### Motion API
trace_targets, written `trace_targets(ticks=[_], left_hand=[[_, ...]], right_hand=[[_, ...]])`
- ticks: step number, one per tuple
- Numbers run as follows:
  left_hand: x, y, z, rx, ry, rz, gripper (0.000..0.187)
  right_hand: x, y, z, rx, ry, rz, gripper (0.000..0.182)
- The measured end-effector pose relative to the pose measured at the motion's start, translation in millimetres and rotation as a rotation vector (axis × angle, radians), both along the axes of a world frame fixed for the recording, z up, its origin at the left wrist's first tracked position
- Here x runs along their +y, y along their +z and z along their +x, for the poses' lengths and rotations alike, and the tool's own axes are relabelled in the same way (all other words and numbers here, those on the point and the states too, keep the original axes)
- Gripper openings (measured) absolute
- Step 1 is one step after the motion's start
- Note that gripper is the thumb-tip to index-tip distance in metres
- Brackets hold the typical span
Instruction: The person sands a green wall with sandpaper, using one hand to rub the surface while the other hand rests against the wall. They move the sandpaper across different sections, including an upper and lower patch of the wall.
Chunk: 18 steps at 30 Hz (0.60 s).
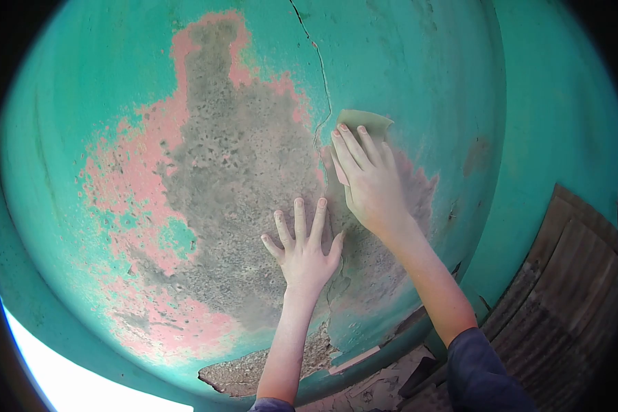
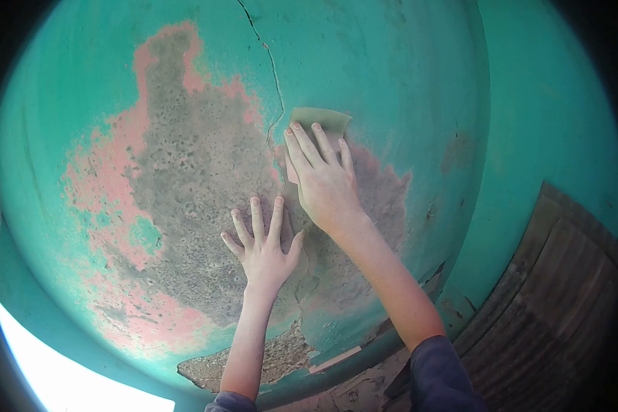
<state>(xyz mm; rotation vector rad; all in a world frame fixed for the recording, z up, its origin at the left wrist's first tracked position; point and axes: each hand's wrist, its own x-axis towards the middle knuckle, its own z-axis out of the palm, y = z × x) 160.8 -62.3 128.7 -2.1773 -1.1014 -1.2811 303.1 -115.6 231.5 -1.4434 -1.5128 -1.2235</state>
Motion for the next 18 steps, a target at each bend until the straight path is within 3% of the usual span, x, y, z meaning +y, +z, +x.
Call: trace_targets(ticks=[5,10,16,18], left_hand=[[5,-6,0,0.035,0.005,-0.009,0.077],[4,-5,1,0.037,0.009,0.001,0.077],[3,-5,0,0.030,0.005,-0.003,0.077],[1,-4,1,-0.020,-0.007,0.006,0.073]], right_hand=[[-3,-19,5,-0.006,-0.022,-0.031,0.057],[1,14,3,0.000,-0.017,0.035,0.057],[-2,-17,7,0.000,-0.021,-0.022,0.055],[-1,-2,7,0.002,-0.013,-0.002,0.056]])
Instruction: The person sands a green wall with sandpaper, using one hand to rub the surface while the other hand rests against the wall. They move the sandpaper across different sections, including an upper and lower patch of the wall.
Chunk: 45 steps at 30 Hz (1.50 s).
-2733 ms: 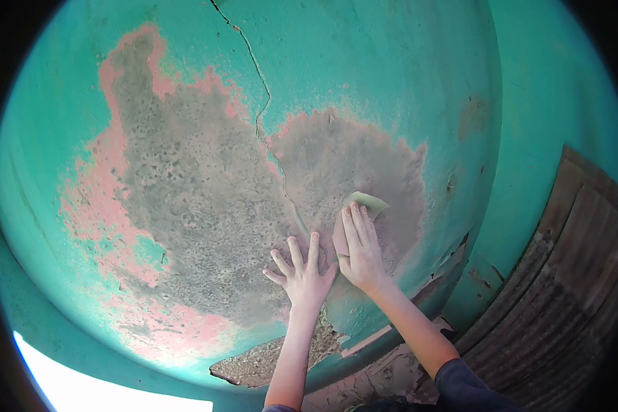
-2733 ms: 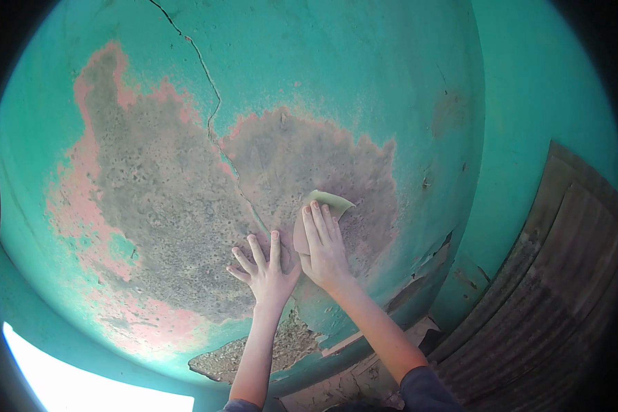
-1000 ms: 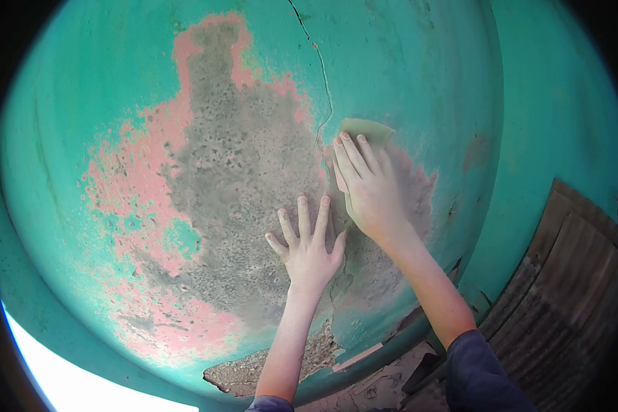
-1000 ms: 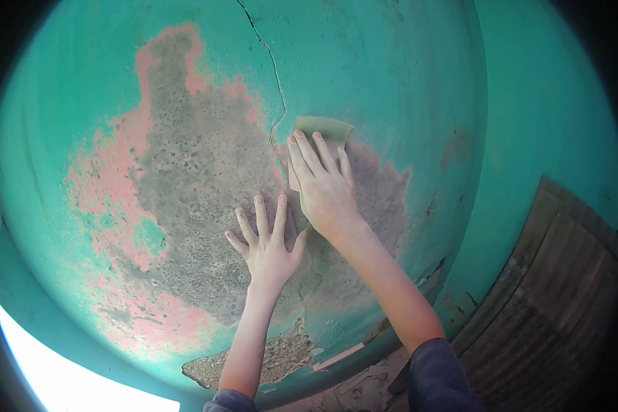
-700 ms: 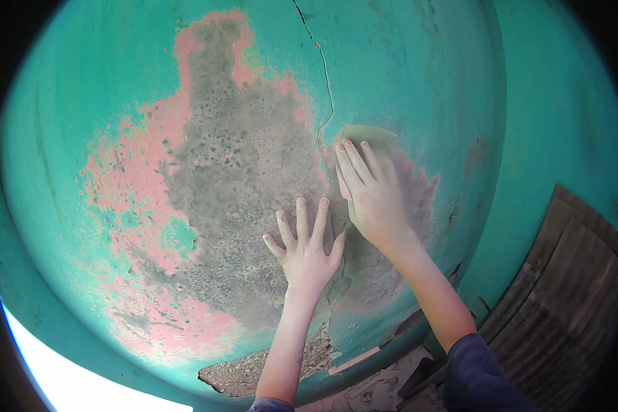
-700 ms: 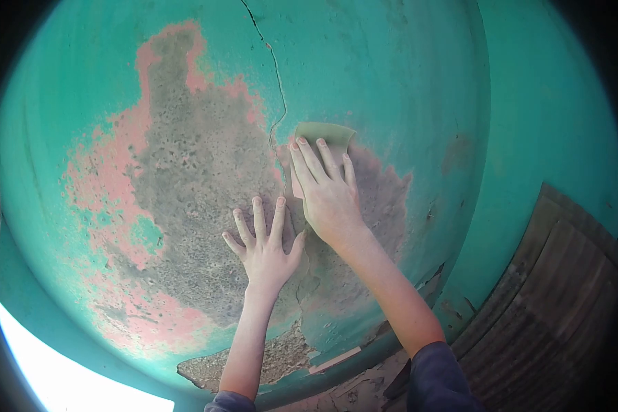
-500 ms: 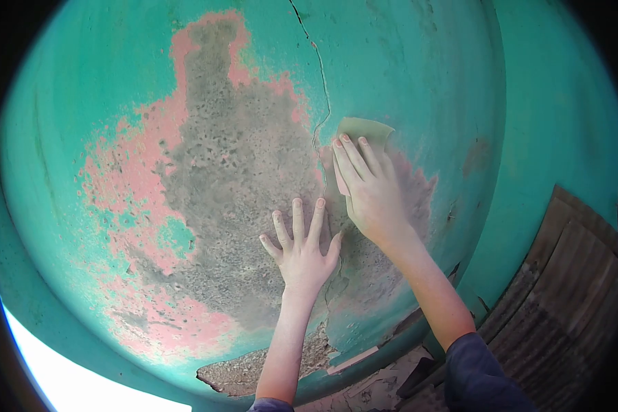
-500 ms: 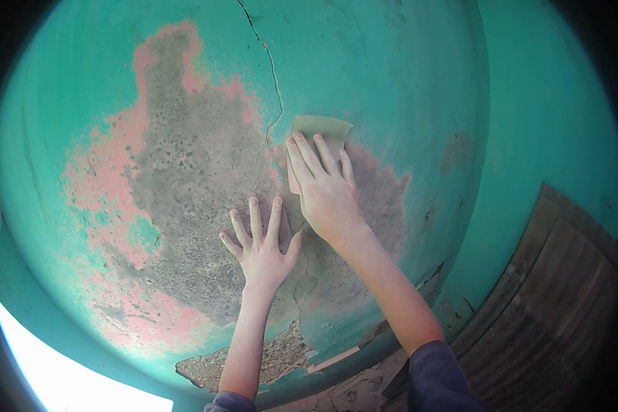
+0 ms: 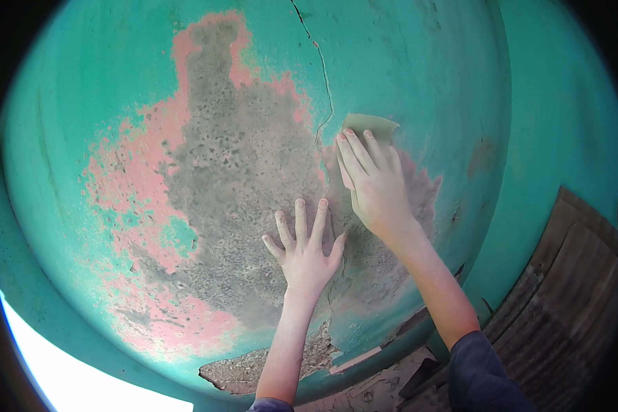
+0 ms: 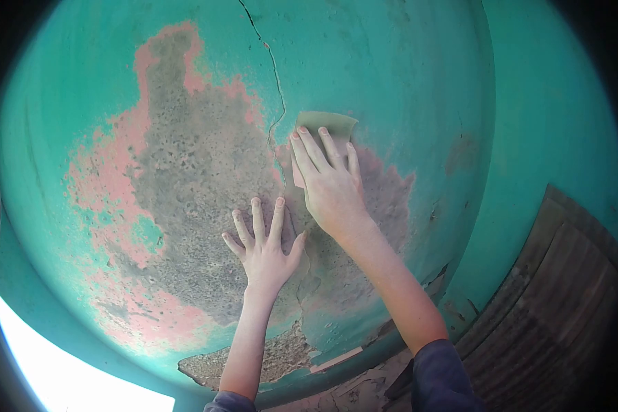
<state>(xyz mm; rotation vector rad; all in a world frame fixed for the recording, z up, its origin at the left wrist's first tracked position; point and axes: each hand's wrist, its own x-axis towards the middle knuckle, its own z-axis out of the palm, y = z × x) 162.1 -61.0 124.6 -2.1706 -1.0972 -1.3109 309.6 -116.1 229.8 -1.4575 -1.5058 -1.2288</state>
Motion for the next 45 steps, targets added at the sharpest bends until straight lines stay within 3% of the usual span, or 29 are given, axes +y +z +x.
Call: trace_targets(ticks=[4,7,13,17,22,28,33,40,45], left_hand=[[-1,1,0,0.005,0.003,-0.004,0.073],[-1,1,-2,0.007,0.003,-0.007,0.074],[0,1,0,-0.002,-0.005,-0.002,0.074],[0,0,-3,0.033,0.004,-0.028,0.076],[1,-1,-2,0.061,0.017,-0.024,0.078],[1,-2,-3,0.053,0.006,-0.038,0.078],[2,-2,-1,0.047,0.014,-0.007,0.078],[3,-4,-3,0.062,0.008,-0.030,0.080],[1,-1,-4,0.067,-0.001,-0.052,0.080]], right_hand=[[-3,7,-2,-0.005,-0.028,0.007,0.057],[-8,-17,-5,0.007,-0.014,-0.064,0.057],[-3,18,-6,-0.051,-0.064,0.066,0.056],[-5,-9,-3,-0.008,-0.035,-0.015,0.057],[-2,19,-5,-0.016,-0.062,0.034,0.058],[-7,-18,-6,-0.021,-0.067,-0.053,0.057],[1,21,-4,-0.030,-0.040,0.037,0.060],[-4,-27,-13,0.003,-0.054,-0.029,0.061],[5,-3,-15,-0.009,-0.044,0.028,0.062]])
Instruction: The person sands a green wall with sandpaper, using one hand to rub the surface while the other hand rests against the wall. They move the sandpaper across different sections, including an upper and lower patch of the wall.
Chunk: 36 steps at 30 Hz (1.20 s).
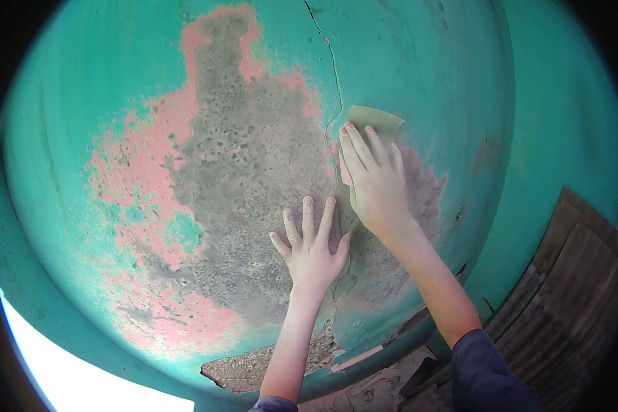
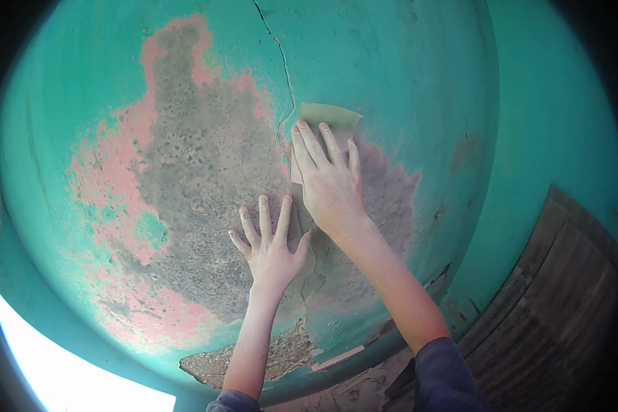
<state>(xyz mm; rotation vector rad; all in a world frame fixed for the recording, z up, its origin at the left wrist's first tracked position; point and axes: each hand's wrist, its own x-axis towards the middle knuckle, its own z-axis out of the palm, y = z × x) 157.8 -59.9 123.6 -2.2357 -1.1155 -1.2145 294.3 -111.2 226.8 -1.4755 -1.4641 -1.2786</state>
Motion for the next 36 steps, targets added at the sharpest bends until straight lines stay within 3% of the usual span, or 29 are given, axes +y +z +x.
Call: trace_targets(ticks=[5,11,25,36], left_hand=[[3,-3,1,-0.014,-0.004,0.028,0.080],[2,-2,1,-0.014,-0.009,0.003,0.080],[5,-5,3,-0.028,0.008,0.030,0.078],[4,-5,2,-0.038,-0.012,0.044,0.079]], right_hand=[[-7,-26,1,0.040,-0.031,-0.065,0.058],[6,-21,12,0.054,0.160,0.049,0.056],[2,-11,-8,0.001,-0.156,0.011,0.058],[-6,1,-14,-0.001,-0.156,-0.040,0.059]])
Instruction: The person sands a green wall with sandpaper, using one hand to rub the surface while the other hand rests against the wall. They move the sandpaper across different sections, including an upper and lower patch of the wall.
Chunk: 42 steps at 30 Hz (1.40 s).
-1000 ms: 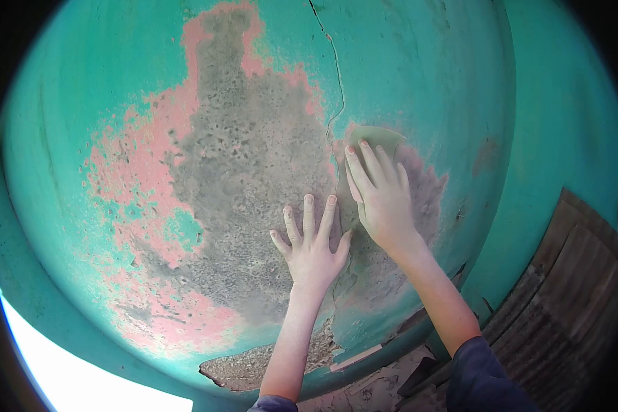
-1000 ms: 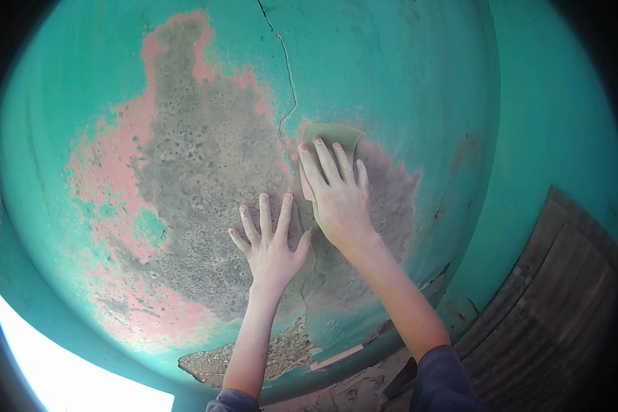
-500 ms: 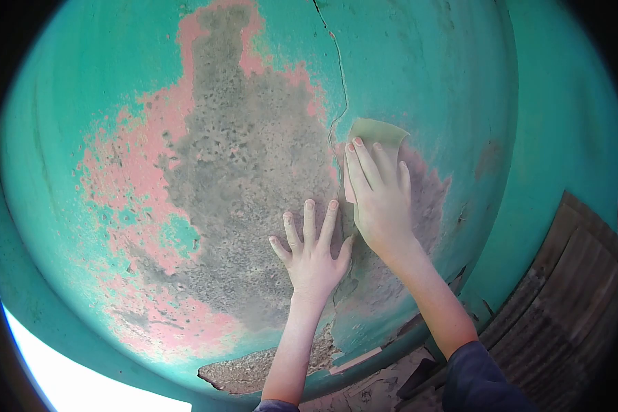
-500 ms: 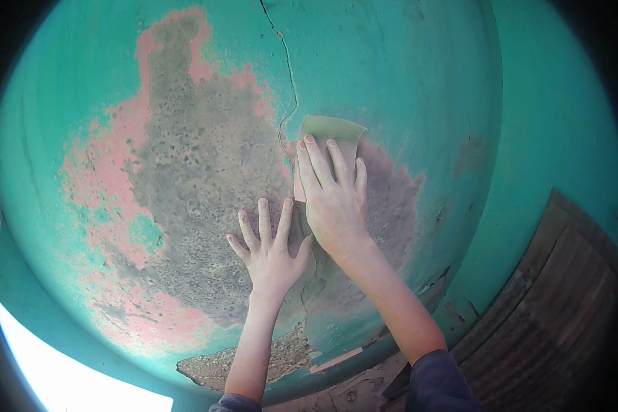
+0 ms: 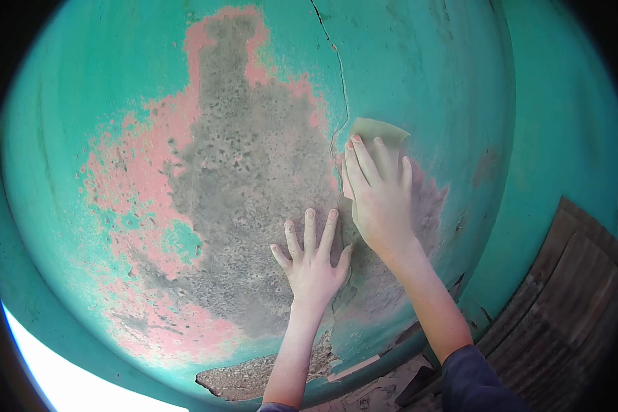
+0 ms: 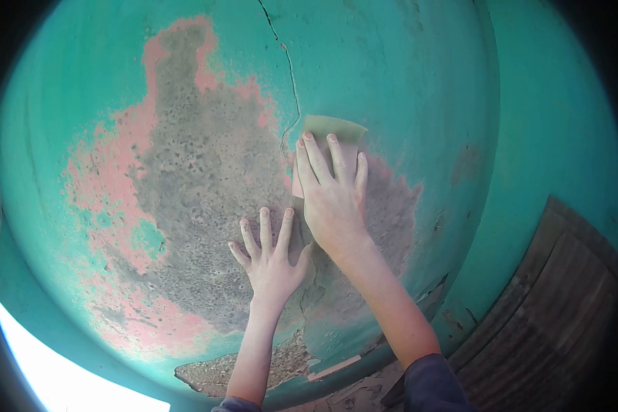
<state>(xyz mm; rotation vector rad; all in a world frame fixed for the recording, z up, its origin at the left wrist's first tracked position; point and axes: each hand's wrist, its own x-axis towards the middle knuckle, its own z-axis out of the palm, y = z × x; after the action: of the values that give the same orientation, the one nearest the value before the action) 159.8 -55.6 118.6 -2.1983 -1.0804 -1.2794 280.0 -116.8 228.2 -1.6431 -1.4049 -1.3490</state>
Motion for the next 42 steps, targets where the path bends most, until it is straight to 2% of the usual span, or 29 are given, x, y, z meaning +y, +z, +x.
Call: trace_targets(ticks=[7,11,16,22,28,34,39,42], left_hand=[[-2,0,-2,-0.001,-0.009,-0.017,0.079],[-2,2,-2,-0.004,-0.011,-0.013,0.080],[-1,0,-3,-0.005,-0.017,-0.006,0.080],[-3,1,-4,-0.002,-0.011,-0.033,0.079],[-2,-5,-5,-0.013,-0.009,-0.018,0.078],[-4,-3,-5,0.006,0.010,-0.048,0.077],[-3,-5,-4,-0.018,0.003,-0.023,0.076],[-3,-4,-5,-0.003,0.004,-0.049,0.076]], right_hand=[[2,-21,1,0.011,0.034,-0.018,0.056],[4,5,2,0.001,0.032,0.029,0.057],[-6,-29,1,0.023,0.060,-0.054,0.057],[1,14,6,-0.035,0.037,0.009,0.059],[-10,-32,2,0.001,0.080,-0.074,0.056],[-8,19,5,-0.053,0.035,-0.001,0.056],[-4,-23,6,-0.057,0.007,0.005,0.056],[0,-10,4,-0.046,-0.015,0.060,0.057]])
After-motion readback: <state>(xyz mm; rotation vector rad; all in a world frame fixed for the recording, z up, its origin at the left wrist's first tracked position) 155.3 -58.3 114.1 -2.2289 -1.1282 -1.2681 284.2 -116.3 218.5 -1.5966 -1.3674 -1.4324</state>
